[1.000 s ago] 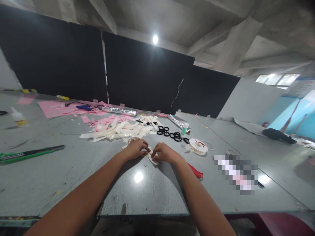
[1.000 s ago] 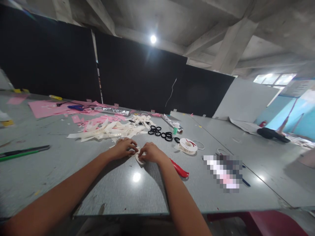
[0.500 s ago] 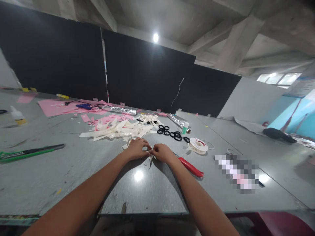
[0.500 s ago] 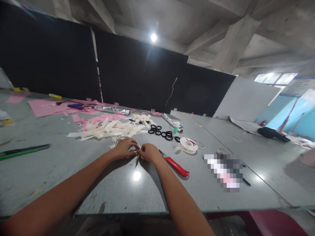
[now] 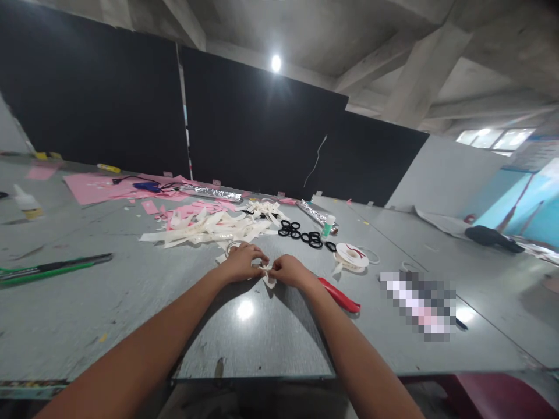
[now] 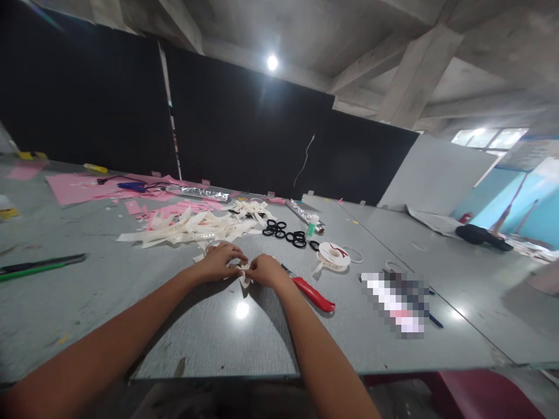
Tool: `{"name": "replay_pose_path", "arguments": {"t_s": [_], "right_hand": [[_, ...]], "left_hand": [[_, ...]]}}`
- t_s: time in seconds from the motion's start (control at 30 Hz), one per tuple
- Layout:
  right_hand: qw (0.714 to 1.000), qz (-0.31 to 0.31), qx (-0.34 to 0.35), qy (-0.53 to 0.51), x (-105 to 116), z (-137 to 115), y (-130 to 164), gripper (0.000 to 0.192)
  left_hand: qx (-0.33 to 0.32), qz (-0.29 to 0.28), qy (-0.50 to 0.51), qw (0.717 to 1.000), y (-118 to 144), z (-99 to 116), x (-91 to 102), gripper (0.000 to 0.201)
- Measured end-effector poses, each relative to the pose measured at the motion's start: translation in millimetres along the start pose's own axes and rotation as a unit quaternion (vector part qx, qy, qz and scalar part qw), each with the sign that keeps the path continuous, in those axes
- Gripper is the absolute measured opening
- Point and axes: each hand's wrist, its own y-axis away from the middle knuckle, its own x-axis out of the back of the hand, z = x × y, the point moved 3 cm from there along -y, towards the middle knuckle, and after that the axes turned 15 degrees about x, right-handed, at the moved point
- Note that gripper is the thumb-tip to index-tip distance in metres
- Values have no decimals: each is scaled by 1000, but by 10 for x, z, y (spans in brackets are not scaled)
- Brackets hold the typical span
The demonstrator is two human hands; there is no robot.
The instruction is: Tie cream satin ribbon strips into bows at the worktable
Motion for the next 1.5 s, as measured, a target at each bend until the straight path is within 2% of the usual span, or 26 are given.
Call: {"name": "replay_pose_path", "arguments": {"t_s": [0.13, 0.23, 0.5, 0.57, 0.67, 0.8, 0.93, 1.03, 1.17, 1.5], "right_hand": [[1000, 0, 1, 17, 11, -31, -1, 25], [1000, 9, 7, 17, 21, -63, 3, 24], [999, 32, 1, 41, -11, -110, -12, 33], [999, 27, -5, 46, -12, -121, -15, 28], [999, 18, -11, 33, -12, -128, -11, 17], [999, 31, -8, 11, -15, -118, -1, 17], [999, 44, 3, 0, -17, -119, 9, 15], [998, 51, 44, -13, 4, -160, 14, 19], [996, 30, 86, 23, 57, -215, 19, 18], [991, -28, 71, 112, 122, -264, 119, 18]], "left_hand": [[38, 68, 17, 997, -33, -25, 41, 33], [67, 103, -20, 992, -60, -15, 22, 36], [73, 86, -38, 993, -89, -25, -71, 29], [73, 94, -31, 992, -78, -35, -30, 31], [41, 100, -15, 994, -31, -27, 62, 24], [-9, 50, -24, 998, 44, -14, 105, 22], [6, 17, -31, 999, 49, -49, 66, 27], [17, 16, -31, 999, 26, -80, 40, 26], [18, 18, -34, 999, 12, -102, 22, 23], [33, 7, -33, 999, 16, -113, 35, 26]]}}
